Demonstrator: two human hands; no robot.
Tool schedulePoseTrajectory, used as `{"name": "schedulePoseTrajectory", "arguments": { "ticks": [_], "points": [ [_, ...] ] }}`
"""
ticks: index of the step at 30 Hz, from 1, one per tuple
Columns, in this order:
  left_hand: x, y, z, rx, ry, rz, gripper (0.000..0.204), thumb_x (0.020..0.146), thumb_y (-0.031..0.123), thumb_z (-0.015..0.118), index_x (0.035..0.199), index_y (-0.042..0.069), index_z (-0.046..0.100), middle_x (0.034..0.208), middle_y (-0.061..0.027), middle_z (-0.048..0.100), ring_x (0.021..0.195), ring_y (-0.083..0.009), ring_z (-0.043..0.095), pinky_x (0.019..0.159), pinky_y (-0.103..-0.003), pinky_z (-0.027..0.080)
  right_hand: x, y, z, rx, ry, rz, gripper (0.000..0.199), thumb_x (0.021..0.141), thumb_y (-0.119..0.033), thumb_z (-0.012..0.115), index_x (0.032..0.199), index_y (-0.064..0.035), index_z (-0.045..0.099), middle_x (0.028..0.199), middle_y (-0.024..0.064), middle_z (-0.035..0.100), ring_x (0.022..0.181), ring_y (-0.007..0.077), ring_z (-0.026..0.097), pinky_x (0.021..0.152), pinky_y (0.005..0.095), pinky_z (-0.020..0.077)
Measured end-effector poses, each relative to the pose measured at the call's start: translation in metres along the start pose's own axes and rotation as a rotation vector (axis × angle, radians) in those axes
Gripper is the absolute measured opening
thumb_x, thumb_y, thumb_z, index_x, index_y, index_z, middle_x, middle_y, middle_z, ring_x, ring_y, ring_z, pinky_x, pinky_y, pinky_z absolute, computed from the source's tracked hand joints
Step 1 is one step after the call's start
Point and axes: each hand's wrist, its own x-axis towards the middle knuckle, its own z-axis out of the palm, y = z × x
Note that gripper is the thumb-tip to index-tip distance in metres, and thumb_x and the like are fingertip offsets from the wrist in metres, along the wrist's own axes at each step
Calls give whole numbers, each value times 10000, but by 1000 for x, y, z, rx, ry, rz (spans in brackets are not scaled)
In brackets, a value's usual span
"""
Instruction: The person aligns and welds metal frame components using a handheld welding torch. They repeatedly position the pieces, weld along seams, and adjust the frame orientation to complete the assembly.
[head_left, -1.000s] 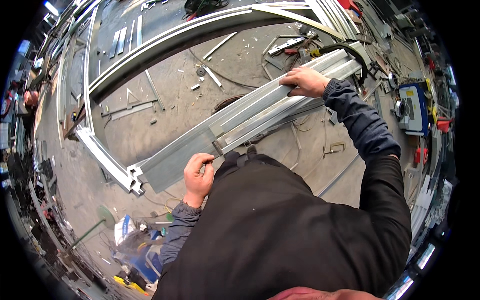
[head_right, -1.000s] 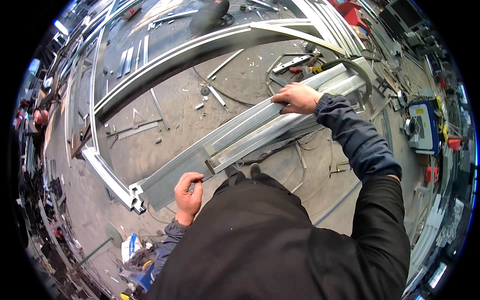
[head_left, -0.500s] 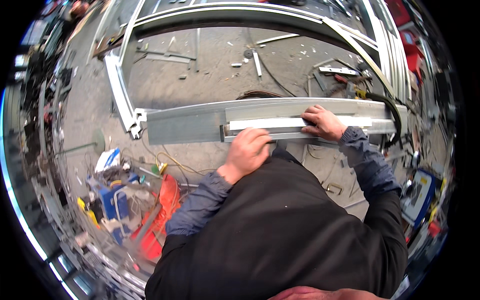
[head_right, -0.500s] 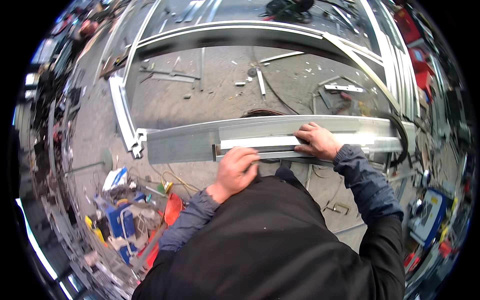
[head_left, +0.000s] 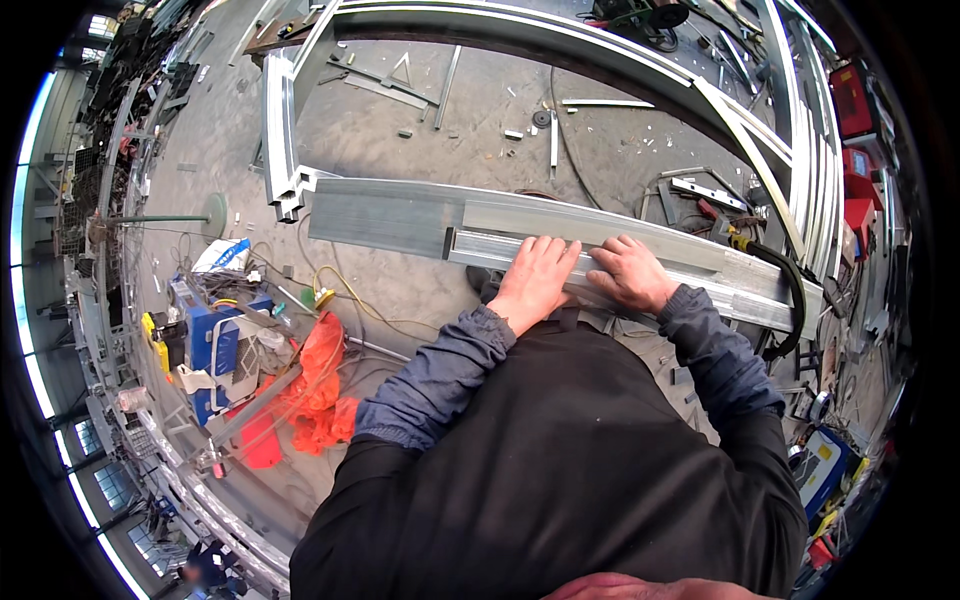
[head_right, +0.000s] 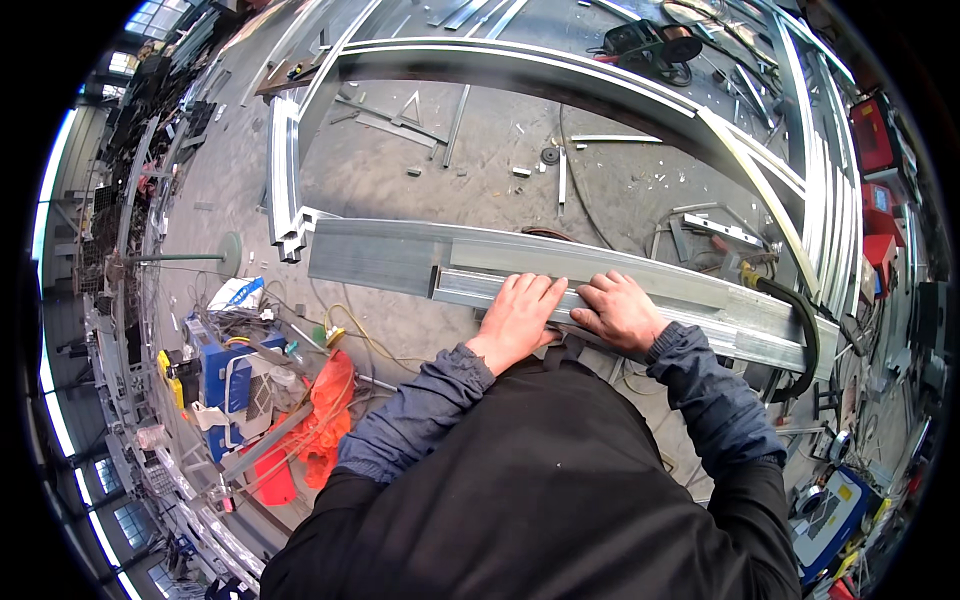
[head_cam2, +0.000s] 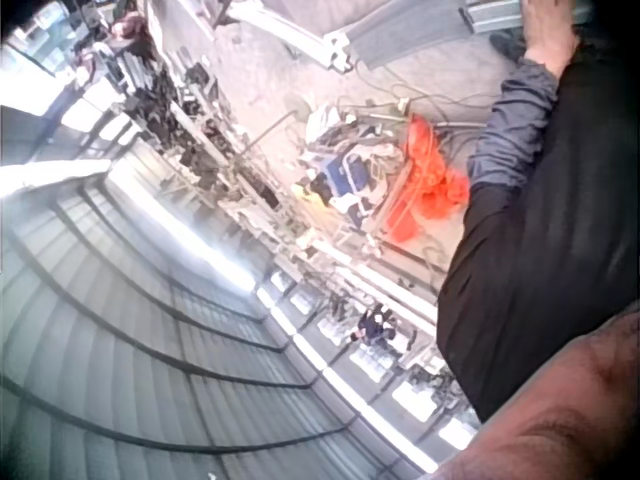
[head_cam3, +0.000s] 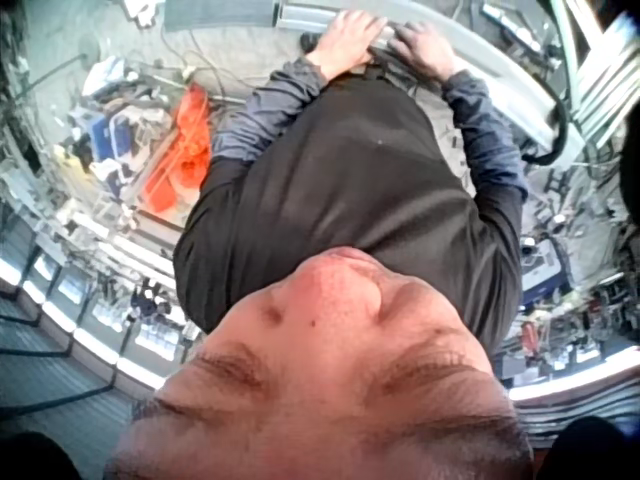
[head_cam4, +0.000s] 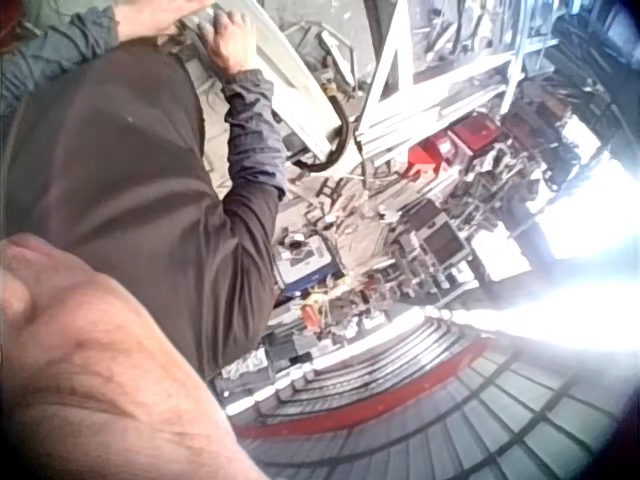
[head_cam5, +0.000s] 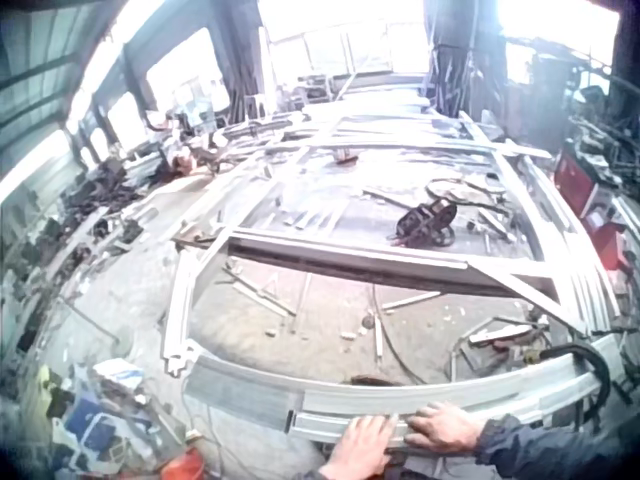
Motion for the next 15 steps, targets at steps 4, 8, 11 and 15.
{"name": "schedulePoseTrajectory", "arguments": {
  "ticks": [4,8,11,15],
  "points": [
    [-1,-2,8,54,84,24,768,737,352,931,1393,73,645,1198,-77,620,1178,-271,596,1060,-422,465,-1,-6,0,-19,3,-4,566,1053,-511,677,1323,-14,705,1217,190,676,1165,389,613,1031,494,507],
    [1,-5,21,68,130,-7,649,700,284,918,1262,86,662,1138,-76,629,1132,-275,607,1015,-426,477,0,-9,0,-68,-22,-37,782,923,-566,812,1412,19,635,1278,177,657,1189,380,590,1089,474,503],
    [2,-4,23,75,140,-13,681,649,272,946,1240,90,661,1122,-73,627,1116,-277,616,1012,-431,482,-3,-8,2,-106,-41,-36,869,871,-580,857,1434,33,608,1305,169,649,1196,378,582,1110,464,501],
    [1,-6,22,60,124,-6,691,630,247,947,1237,87,658,1118,-73,625,1097,-275,623,1011,-430,482,-2,-3,1,-24,-30,0,730,919,-489,836,1418,5,641,1277,177,665,1182,384,603,1100,456,509]
  ]
}}
